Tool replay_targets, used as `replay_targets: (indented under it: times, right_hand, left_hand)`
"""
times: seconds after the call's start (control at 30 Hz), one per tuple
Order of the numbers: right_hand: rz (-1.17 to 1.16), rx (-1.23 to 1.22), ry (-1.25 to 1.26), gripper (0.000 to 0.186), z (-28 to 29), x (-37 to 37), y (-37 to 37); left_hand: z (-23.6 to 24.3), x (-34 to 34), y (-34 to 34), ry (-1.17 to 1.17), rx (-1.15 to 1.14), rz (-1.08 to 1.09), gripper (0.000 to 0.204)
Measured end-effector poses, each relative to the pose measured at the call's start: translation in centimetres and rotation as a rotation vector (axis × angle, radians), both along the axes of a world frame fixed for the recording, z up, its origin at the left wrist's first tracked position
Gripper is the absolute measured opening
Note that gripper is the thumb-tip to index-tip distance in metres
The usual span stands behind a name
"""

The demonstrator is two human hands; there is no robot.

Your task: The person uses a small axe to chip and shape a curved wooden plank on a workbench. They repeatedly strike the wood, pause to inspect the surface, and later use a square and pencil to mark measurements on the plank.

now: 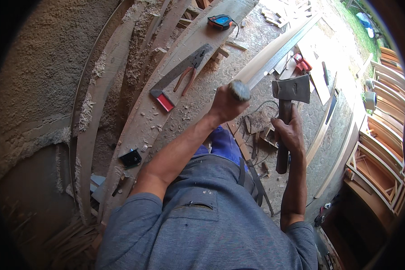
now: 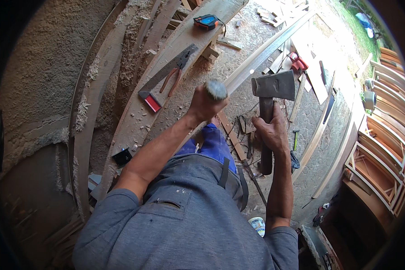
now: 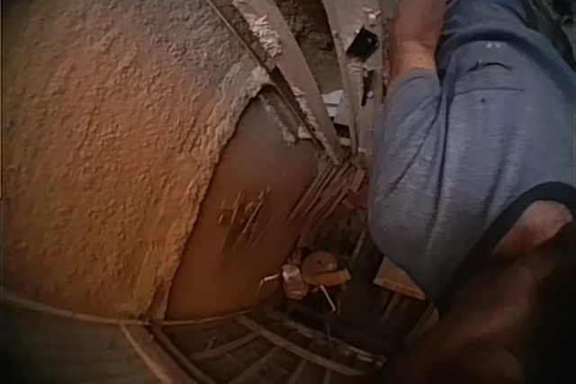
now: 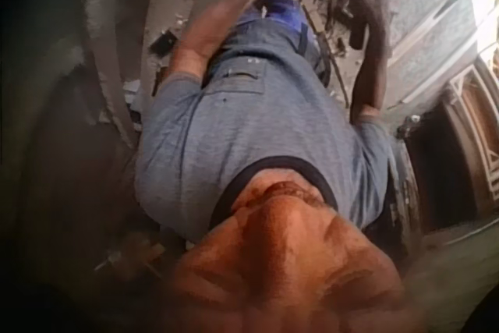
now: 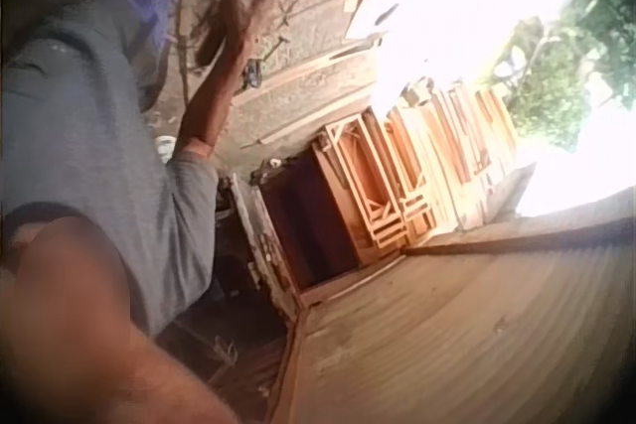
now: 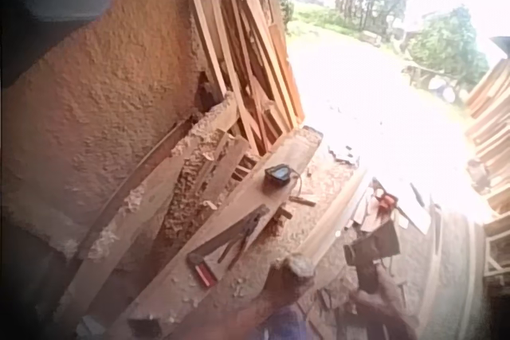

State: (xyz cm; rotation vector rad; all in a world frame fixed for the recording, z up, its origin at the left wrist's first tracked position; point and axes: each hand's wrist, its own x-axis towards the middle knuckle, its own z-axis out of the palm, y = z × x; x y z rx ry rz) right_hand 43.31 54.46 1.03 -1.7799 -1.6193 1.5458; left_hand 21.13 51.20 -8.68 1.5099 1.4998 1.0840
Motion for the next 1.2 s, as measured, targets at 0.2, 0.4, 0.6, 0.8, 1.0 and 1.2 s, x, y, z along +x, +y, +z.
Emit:
replay_targets:
  times: [0.2,0.4,0.6,0.8,1.0,1.2]
  right_hand:
    - [-0.006,0.091,0.086,0.041,-1.3,1.1,-1.0]
    - [-0.093,-0.002,0.077,0.042,-1.2,2.7,-2.7]
    - [-0.033,-0.019,0.092,0.043,-1.8,2.0,-1.1]
    - [-0.001,0.22,-0.055,0.046,2.3,-0.5,5.2]
    - [0.677,0.273,-0.393,0.053,0.1,-1.0,6.6]
    - [0.124,0.304,-0.071,0.039,2.1,-1.9,11.2]
  left_hand:
    - [-3.8,2.8,6.5,-0.183,-0.157,-0.003,0.017]
    - [-0.7,1.2,4.5,-0.179,-0.062,-0.039,0.019]
    - [-2.5,0.2,4.8,-0.158,-0.117,0.003,0.019]
    - [-3.5,1.5,5.4,-0.195,-0.157,-0.038,0.019]
    - [-3.6,1.1,4.2,-0.118,-0.116,0.052,0.017]
    - [-4.5,0.5,5.5,-0.093,-0.173,0.084,0.02]
